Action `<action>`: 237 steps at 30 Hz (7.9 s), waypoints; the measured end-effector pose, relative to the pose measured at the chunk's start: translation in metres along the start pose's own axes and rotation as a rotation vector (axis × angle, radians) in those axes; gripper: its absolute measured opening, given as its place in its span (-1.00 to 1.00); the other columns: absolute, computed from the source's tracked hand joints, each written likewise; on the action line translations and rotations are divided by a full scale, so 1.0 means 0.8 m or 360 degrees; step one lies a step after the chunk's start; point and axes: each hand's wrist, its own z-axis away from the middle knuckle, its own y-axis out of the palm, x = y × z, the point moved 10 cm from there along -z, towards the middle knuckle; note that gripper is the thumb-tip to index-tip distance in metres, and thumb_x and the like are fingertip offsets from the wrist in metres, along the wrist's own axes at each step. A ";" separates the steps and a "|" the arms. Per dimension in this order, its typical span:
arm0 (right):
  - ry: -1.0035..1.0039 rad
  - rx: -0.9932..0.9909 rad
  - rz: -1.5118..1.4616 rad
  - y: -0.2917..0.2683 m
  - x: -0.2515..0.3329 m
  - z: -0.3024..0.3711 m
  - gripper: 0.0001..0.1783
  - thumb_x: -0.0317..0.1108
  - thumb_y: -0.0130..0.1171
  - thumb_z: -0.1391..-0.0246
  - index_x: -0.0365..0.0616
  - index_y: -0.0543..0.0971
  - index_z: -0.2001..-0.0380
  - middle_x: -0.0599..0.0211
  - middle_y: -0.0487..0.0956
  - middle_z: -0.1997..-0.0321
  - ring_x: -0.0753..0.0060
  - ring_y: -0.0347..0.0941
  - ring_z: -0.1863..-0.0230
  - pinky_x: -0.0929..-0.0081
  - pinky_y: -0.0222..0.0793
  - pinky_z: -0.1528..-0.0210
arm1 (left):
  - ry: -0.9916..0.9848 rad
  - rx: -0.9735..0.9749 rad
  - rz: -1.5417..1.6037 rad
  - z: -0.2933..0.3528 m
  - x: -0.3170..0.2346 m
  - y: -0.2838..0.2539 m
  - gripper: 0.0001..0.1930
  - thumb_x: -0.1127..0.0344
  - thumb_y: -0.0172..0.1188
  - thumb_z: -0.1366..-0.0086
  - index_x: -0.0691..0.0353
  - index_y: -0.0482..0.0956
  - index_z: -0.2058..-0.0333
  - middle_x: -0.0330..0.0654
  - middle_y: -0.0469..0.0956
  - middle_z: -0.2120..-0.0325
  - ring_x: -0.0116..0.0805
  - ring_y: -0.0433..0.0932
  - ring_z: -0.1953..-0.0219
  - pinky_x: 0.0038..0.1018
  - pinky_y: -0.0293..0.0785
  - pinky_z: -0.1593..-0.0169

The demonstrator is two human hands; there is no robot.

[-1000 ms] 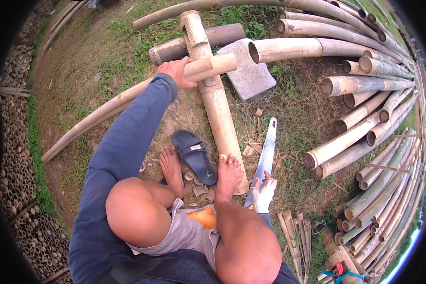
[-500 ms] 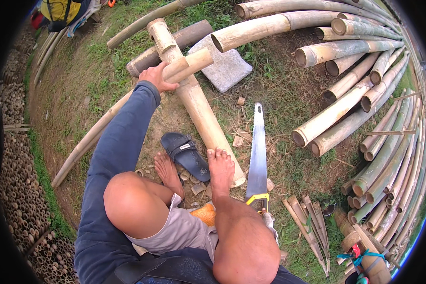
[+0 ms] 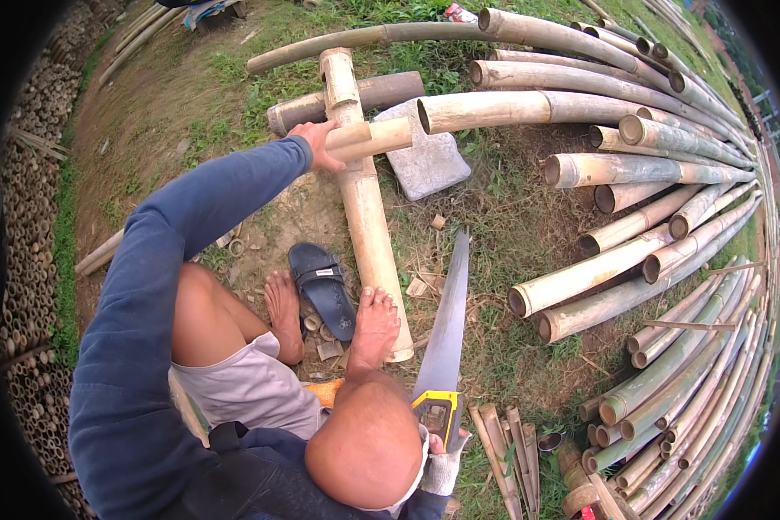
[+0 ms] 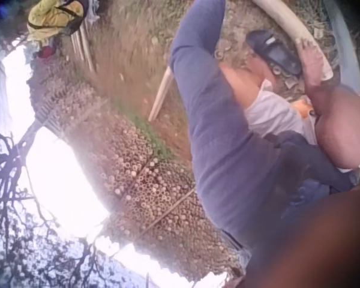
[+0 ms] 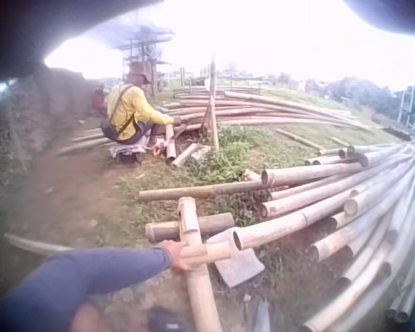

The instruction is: The person sits on the ground and uses a hand saw to cut bamboo poles to length. They position each pole on a makeshift support, saw through it, and then move the cut pieces aside. The person repeats this process with multiple bamboo poles.

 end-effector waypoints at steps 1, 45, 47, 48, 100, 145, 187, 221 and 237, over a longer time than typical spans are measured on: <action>0.0018 0.0068 -0.0449 -0.024 -0.029 0.026 -0.58 -0.32 0.11 -0.37 0.00 0.38 -0.25 0.34 0.57 -0.08 0.30 0.59 -0.04 0.36 0.61 0.02 | 0.0000 -0.0003 0.0008 0.001 -0.001 0.000 0.02 -0.24 0.58 0.13 0.06 0.49 -0.32 0.19 0.73 0.04 0.16 0.72 -0.03 -0.08 0.60 -0.20; -0.0155 -0.0039 -0.2188 -0.107 -0.067 -0.116 -0.39 -0.53 0.32 -0.26 -0.19 0.35 -0.32 0.31 0.47 -0.13 0.55 0.39 0.00 0.45 0.40 -0.14 | -0.0033 0.0008 -0.0082 0.003 -0.001 -0.004 -0.03 -0.30 0.57 0.14 -0.01 0.54 -0.26 0.08 0.75 0.06 0.07 0.72 -0.03 -0.12 0.60 -0.20; -0.0200 -0.0155 -0.2078 -0.120 -0.075 -0.080 -0.39 -0.52 0.32 -0.26 -0.21 0.35 -0.32 0.25 0.46 -0.20 0.46 0.40 -0.11 0.39 0.38 -0.25 | -0.0054 0.0020 -0.0081 -0.002 0.005 0.002 -0.03 -0.30 0.57 0.14 -0.02 0.55 -0.26 0.09 0.75 0.07 0.08 0.72 -0.03 -0.12 0.60 -0.20; -0.0188 -0.0081 -0.2099 -0.118 -0.071 -0.071 -0.40 -0.51 0.32 -0.26 -0.21 0.35 -0.31 0.23 0.46 -0.21 0.43 0.41 -0.17 0.36 0.37 -0.29 | -0.0052 0.0017 -0.0091 -0.003 0.007 0.004 -0.03 -0.30 0.57 0.14 -0.02 0.55 -0.26 0.09 0.75 0.07 0.09 0.72 -0.03 -0.12 0.60 -0.20; -0.0339 -0.0345 -0.2049 -0.120 -0.016 -0.174 -0.40 -0.43 0.28 -0.29 -0.29 0.37 -0.33 0.06 0.52 -0.27 0.27 0.45 -0.28 0.35 0.32 -0.38 | -0.0177 -0.0256 0.0006 0.039 0.017 0.008 0.10 -0.70 0.38 0.11 0.14 0.58 -0.14 0.02 0.71 -0.02 0.02 0.71 -0.08 -0.11 0.62 -0.16; -0.0407 -0.0571 -0.1782 -0.120 -0.076 0.022 -0.41 -0.55 0.25 -0.22 -0.23 0.37 -0.31 0.04 0.50 -0.22 0.28 0.50 -0.16 0.22 0.42 -0.28 | -0.0069 -0.0401 0.0081 -0.011 -0.024 0.005 -0.13 -0.26 0.65 0.11 0.16 0.60 -0.09 0.00 0.52 -0.05 0.07 0.58 -0.18 -0.05 0.56 -0.23; -0.0366 -0.0533 -0.1951 -0.114 -0.004 -0.243 -0.46 -0.40 0.27 -0.33 -0.29 0.35 -0.28 0.12 0.61 0.03 0.36 0.58 0.12 0.39 0.55 0.02 | -0.0002 -0.0467 0.0094 0.006 -0.026 -0.008 -0.19 -0.19 0.62 0.03 0.07 0.63 -0.16 -0.12 0.48 -0.08 -0.09 0.47 -0.25 -0.14 0.51 -0.32; -0.0463 -0.0471 -0.2296 -0.114 0.001 -0.237 -0.40 -0.50 0.27 -0.22 -0.23 0.39 -0.32 0.10 0.53 -0.22 0.30 0.46 -0.22 0.38 0.35 -0.34 | -0.0086 -0.0370 0.0132 0.002 -0.035 -0.017 -0.15 -0.09 0.68 0.15 0.06 0.64 -0.17 -0.12 0.50 -0.09 -0.10 0.50 -0.22 -0.16 0.55 -0.27; -0.0490 -0.0617 -0.2022 -0.137 0.004 -0.242 -0.42 -0.52 0.24 -0.23 -0.23 0.38 -0.30 0.13 0.58 -0.14 0.37 0.55 -0.14 0.40 0.43 -0.24 | -0.0066 -0.0520 0.0182 0.010 -0.034 -0.020 -0.22 -0.05 0.68 0.13 0.09 0.67 -0.11 -0.14 0.48 -0.02 -0.09 0.51 -0.17 -0.16 0.56 -0.22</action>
